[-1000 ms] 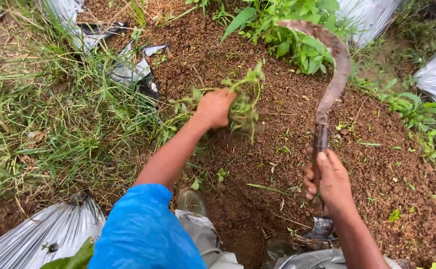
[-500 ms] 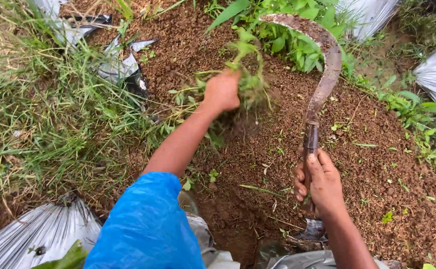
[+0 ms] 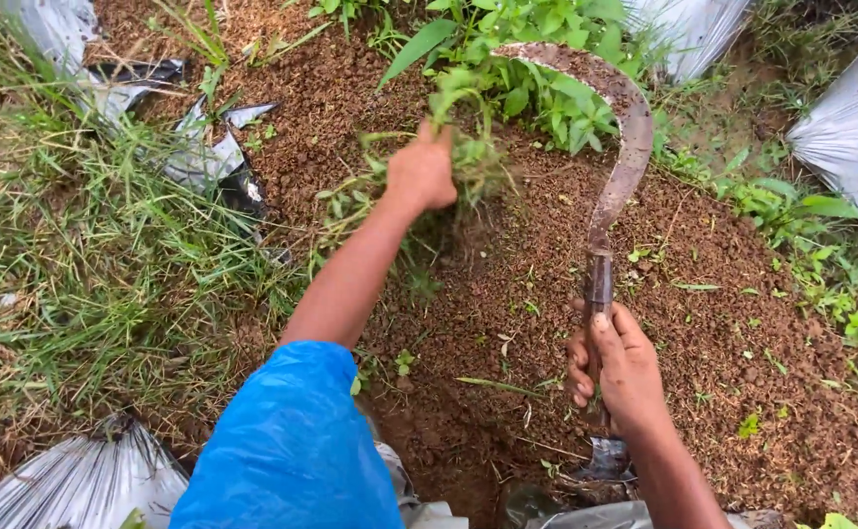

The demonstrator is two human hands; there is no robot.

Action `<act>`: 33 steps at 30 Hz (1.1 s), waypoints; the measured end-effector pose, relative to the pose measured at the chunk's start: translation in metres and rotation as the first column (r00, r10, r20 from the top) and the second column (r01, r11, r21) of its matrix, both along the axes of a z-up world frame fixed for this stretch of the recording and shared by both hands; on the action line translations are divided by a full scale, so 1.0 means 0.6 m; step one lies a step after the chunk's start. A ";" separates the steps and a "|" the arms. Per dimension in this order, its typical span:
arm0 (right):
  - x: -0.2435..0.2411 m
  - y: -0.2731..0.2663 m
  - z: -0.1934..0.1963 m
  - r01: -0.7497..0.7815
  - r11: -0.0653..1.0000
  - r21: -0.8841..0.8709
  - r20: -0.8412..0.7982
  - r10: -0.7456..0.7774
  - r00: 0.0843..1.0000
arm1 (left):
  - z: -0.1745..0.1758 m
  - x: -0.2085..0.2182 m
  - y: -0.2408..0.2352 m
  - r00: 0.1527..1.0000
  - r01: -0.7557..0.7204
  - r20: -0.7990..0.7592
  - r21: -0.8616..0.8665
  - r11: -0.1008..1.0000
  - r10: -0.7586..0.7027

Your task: The person is removing weeds from a soil bed using a sickle and their hands.

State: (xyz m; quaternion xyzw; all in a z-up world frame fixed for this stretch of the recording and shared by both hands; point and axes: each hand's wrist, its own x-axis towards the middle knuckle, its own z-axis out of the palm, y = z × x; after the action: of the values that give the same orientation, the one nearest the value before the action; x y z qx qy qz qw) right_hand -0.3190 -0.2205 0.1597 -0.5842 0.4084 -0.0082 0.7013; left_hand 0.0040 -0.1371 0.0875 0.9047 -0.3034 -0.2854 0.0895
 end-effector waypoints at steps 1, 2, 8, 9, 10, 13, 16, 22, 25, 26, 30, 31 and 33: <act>-0.003 -0.002 0.000 0.006 1.000 -0.002 -0.001 -0.006 1.000 | 0.001 0.007 -0.001 1.000 0.006 -0.001 -0.002 1.000 -0.006; -0.005 -0.004 0.001 0.013 1.000 0.007 0.003 -0.013 1.000 | 0.002 0.015 -0.003 0.996 -0.052 -0.073 0.042 0.998 0.055; -0.014 -0.017 0.007 0.043 0.999 -0.017 -0.066 -0.044 0.997 | -0.036 -0.012 0.002 0.993 0.119 -0.020 0.024 0.993 -0.118; -0.016 -0.019 0.007 0.059 0.998 0.003 -0.068 -0.059 0.996 | -0.024 -0.027 0.010 0.977 0.201 -0.062 -0.025 0.979 -0.202; -0.017 -0.021 0.005 0.060 0.998 0.004 -0.065 -0.059 0.996 | -0.021 -0.037 0.013 0.978 0.201 -0.059 -0.024 0.979 -0.202; -0.022 -0.022 0.002 0.017 0.999 -0.052 0.140 -0.009 0.990 | -0.006 -0.064 0.013 0.863 0.468 -0.173 -0.074 0.881 -0.474; -0.027 -0.023 0.005 0.022 0.998 -0.055 0.127 -0.015 0.992 | 0.018 -0.069 -0.013 0.860 0.501 -0.108 -0.001 0.865 -0.498; -0.031 -0.024 0.006 -0.002 0.999 -0.044 0.076 0.006 0.997 | 0.006 -0.048 -0.040 0.942 0.331 0.026 0.094 0.939 -0.335; -0.035 -0.026 0.003 -0.018 0.999 -0.051 0.064 0.021 0.998 | -0.007 -0.048 -0.030 0.938 0.339 0.056 0.048 0.939 -0.342; -0.036 -0.025 0.007 -0.022 0.998 -0.051 0.070 0.026 0.997 | -0.001 -0.057 -0.023 0.928 0.361 0.071 0.058 0.931 -0.365; -0.051 -0.024 0.015 -0.033 0.998 -0.050 0.072 0.036 0.997 | 0.000 -0.099 0.000 0.890 0.448 0.090 0.019 0.894 -0.448; -0.051 -0.024 0.023 -0.035 0.999 -0.041 0.075 0.038 0.996 | -0.020 -0.117 0.007 0.890 0.446 0.088 0.029 0.894 -0.447; -0.054 -0.020 0.035 -0.068 0.990 -0.127 0.006 0.069 0.998 | -0.063 -0.157 0.028 0.766 0.629 0.197 -0.033 0.777 -0.612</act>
State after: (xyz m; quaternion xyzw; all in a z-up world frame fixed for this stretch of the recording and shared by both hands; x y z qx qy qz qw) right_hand -0.3512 -0.2323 0.1809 -0.6410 0.3831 -0.0130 0.6650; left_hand -0.0903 -0.1201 0.0496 0.7696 -0.6054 -0.2030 0.0068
